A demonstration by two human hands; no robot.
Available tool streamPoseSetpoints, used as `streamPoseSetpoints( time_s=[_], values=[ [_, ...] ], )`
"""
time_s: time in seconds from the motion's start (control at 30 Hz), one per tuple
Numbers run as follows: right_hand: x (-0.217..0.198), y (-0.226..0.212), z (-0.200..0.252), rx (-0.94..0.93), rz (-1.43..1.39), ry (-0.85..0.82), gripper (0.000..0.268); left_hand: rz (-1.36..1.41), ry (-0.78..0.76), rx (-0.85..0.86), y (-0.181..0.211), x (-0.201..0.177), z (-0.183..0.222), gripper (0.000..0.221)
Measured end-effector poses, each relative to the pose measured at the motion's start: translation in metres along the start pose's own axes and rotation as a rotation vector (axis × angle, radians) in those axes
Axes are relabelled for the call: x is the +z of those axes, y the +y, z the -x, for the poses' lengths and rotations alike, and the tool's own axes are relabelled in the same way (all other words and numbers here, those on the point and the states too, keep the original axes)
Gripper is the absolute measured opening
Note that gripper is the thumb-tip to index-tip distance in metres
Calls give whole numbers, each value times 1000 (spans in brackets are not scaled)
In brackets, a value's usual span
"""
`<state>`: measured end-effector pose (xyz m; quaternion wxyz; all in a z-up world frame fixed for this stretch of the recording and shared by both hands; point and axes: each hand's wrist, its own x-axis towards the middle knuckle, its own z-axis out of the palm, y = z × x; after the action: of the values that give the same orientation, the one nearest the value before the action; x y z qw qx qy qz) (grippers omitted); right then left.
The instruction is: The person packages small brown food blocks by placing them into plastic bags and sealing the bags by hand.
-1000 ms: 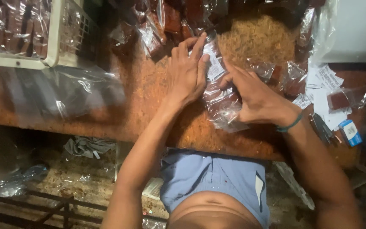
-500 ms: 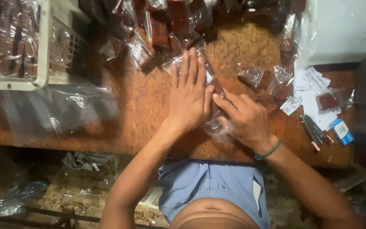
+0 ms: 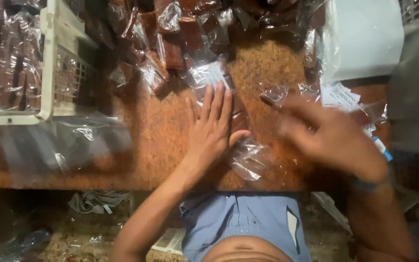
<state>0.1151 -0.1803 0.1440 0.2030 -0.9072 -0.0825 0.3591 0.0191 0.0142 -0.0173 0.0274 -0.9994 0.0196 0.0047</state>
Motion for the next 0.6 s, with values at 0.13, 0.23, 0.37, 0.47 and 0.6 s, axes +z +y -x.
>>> streamPoseSetpoints(
  time_s=[0.13, 0.23, 0.37, 0.47, 0.6],
  values=[
    [15, 91, -98, -319, 343, 797, 31, 69, -12, 26, -4, -11, -1, 110],
    [20, 122, -153, -337, 497, 873, 34, 535, 18, -3, -7, -37, 13, 80],
    [7, 81, -100, -477, 200, 774, 15, 1077, 314, -194, 4, -62, 32, 55],
    [7, 44, -50, -614, -59, 326, 19, 1338, 258, -296, 13, -72, 35, 69],
    [29, 34, -44, -907, -123, 94, 25, 1820, 43, -458, 28, -71, 30, 35]
  ],
)
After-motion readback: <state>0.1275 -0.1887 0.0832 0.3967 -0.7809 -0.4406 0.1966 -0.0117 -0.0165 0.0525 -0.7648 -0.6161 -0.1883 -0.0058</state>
